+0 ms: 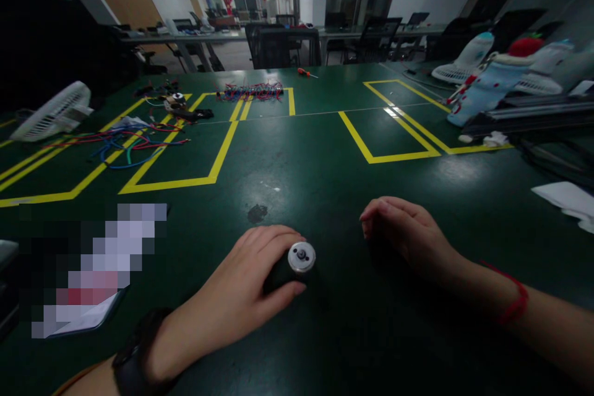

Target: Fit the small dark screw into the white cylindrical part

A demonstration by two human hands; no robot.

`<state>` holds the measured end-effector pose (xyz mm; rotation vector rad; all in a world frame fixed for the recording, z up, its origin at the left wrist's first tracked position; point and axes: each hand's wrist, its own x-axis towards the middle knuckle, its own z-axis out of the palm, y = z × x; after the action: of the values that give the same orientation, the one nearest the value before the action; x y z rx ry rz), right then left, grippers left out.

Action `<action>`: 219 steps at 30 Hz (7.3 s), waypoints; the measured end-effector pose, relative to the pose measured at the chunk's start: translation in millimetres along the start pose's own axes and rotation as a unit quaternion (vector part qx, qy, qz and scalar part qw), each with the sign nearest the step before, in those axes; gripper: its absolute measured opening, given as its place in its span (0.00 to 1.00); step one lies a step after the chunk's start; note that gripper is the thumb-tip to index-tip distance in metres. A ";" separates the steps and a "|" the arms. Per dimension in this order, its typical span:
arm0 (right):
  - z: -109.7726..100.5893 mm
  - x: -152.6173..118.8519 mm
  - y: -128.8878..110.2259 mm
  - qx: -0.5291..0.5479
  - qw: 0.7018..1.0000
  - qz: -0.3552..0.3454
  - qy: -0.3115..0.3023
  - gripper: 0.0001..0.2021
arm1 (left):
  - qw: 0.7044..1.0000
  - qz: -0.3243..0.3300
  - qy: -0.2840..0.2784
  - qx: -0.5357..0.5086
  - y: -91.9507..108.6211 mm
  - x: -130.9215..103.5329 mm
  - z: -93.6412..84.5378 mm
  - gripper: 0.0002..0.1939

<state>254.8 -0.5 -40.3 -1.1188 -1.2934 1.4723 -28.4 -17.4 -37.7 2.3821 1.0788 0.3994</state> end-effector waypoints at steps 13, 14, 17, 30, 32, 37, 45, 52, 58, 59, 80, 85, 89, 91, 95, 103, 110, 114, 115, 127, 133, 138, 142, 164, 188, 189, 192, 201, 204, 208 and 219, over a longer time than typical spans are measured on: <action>26.9 1.3 -17.1 -0.309 0.933 -0.139 -0.119 0.07 | 0.997 0.003 0.017 -0.069 -4.8 5.1 -1.1 0.21; 32.1 1.7 -19.7 -0.323 0.923 -0.169 -0.124 0.10 | 0.997 0.006 0.021 -0.070 -4.9 5.2 -0.9 0.21; 47.9 3.5 -28.0 -0.369 0.892 -0.229 -0.121 0.13 | 0.997 0.009 0.029 -0.074 -6.0 5.0 -0.3 0.22; 48.0 8.4 -48.3 -0.327 0.905 -0.258 -0.085 0.04 | 0.996 -0.004 0.023 -0.082 -2.4 4.9 -2.9 0.20; 34.8 6.7 -41.6 -0.343 0.908 -0.225 -0.081 0.04 | 0.996 -0.004 0.020 -0.081 -2.1 5.1 -3.5 0.21; 12.5 -0.5 -13.0 -0.421 0.877 -0.169 -0.160 0.05 | 0.996 -0.012 0.001 -0.085 -2.7 4.3 -2.7 0.22; 13.7 -2.8 -5.2 -0.473 0.841 -0.200 -0.171 0.06 | 0.996 -0.022 0.002 -0.088 -3.5 3.7 -1.6 0.21; 12.5 -4.7 -8.2 -0.406 0.886 -0.162 -0.155 0.10 | 0.997 -0.023 -0.003 -0.079 -2.4 3.5 -2.0 0.20; -0.1 -0.7 -6.0 -0.108 0.994 -0.025 0.010 0.07 | 0.997 -0.024 -0.003 -0.078 -3.2 1.8 -0.5 0.21; -2.0 0.6 -5.1 -0.066 0.997 -0.005 0.040 0.07 | 0.997 -0.024 -0.001 -0.078 -3.6 1.7 -0.1 0.21; 0.7 -0.3 -9.9 -0.071 0.996 0.018 0.049 0.08 | 0.997 -0.026 -0.003 -0.076 -3.5 1.1 0.1 0.22; 5.0 -6.4 -9.8 -0.335 0.930 -0.112 -0.099 0.08 | 0.997 -0.019 0.004 -0.075 -2.1 2.5 0.6 0.20; 12.9 -9.2 -7.0 -0.442 0.870 -0.167 -0.138 0.06 | 0.997 -0.015 0.014 -0.072 -1.5 2.1 1.5 0.19; 19.0 -8.0 -8.5 -0.440 0.870 -0.181 -0.133 0.04 | 0.997 -0.016 0.015 -0.076 -1.2 2.1 1.5 0.19; 37.0 -2.6 -22.0 -0.387 0.886 -0.229 -0.112 0.06 | 0.997 -0.011 0.017 -0.081 -1.0 2.3 2.1 0.18; 66.7 5.6 -46.6 -0.456 0.842 -0.264 -0.114 0.05 | 0.997 0.004 0.036 -0.067 -2.2 0.2 4.3 0.17; 56.5 0.7 -47.5 -0.412 0.873 -0.226 -0.132 0.04 | 0.996 0.004 0.023 -0.083 0.5 3.6 1.1 0.16; 40.0 -2.1 -39.9 -0.334 0.915 -0.187 -0.128 0.04 | 0.997 -0.008 0.008 -0.082 1.4 3.7 -0.2 0.17; 34.9 -2.4 -36.3 -0.317 0.924 -0.175 -0.125 0.04 | 0.997 -0.008 0.007 -0.081 1.3 3.5 -0.3 0.17; 3.6 -2.9 -1.4 -0.043 0.999 -0.013 -0.027 0.09 | 0.998 -0.015 -0.003 -0.069 -0.2 1.6 -0.4 0.19; 4.3 -2.3 -0.7 -0.001 0.999 -0.009 -0.033 0.08 | 0.998 -0.018 -0.008 -0.062 -2.4 1.1 0.2 0.20; 5.8 -1.4 -2.3 -0.055 0.998 -0.018 -0.033 0.10 | 0.998 -0.014 0.001 -0.060 -2.4 1.4 0.9 0.19; 16.7 1.2 -8.4 -0.251 0.961 -0.087 -0.071 0.09 | 0.998 -0.003 0.012 -0.067 -0.9 2.8 1.8 0.17; 29.9 0.0 -24.5 -0.406 0.887 -0.188 -0.119 0.06 | 0.997 0.003 0.015 -0.075 1.9 4.6 -0.7 0.15; -0.8 3.8 -8.4 0.077 0.991 0.037 0.103 0.06 | 0.998 -0.009 0.005 -0.062 -0.3 1.2 0.2 0.18; -1.4 5.1 -7.7 0.099 0.988 0.048 0.110 0.06 | 0.998 -0.009 0.006 -0.060 -0.7 1.2 0.4 0.19; -1.4 5.2 -5.6 0.090 0.990 0.056 0.093 0.06 | 0.998 -0.007 0.004 -0.060 -1.1 1.2 0.7 0.19; 1.9 0.5 -4.6 -0.032 0.998 0.028 0.041 0.08 | 0.998 -0.006 0.006 -0.064 -0.4 2.0 -0.1 0.19; 5.7 -3.2 -7.0 -0.167 0.984 -0.016 -0.053 0.12 | 0.998 -0.003 0.010 -0.065 -0.1 2.8 0.6 0.19; 13.4 -9.3 -8.3 -0.369 0.904 -0.140 -0.161 0.21 | 0.998 0.001 0.018 -0.065 0.2 2.8 2.3 0.18; 30.3 -2.7 -17.4 -0.378 0.900 -0.161 -0.146 0.05 | 0.997 0.004 0.020 -0.068 2.3 2.8 0.6 0.17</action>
<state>226.7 -8.3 -20.9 -1.0854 -2.2594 0.9099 -24.9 -16.7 -36.8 2.2670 1.0271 0.5093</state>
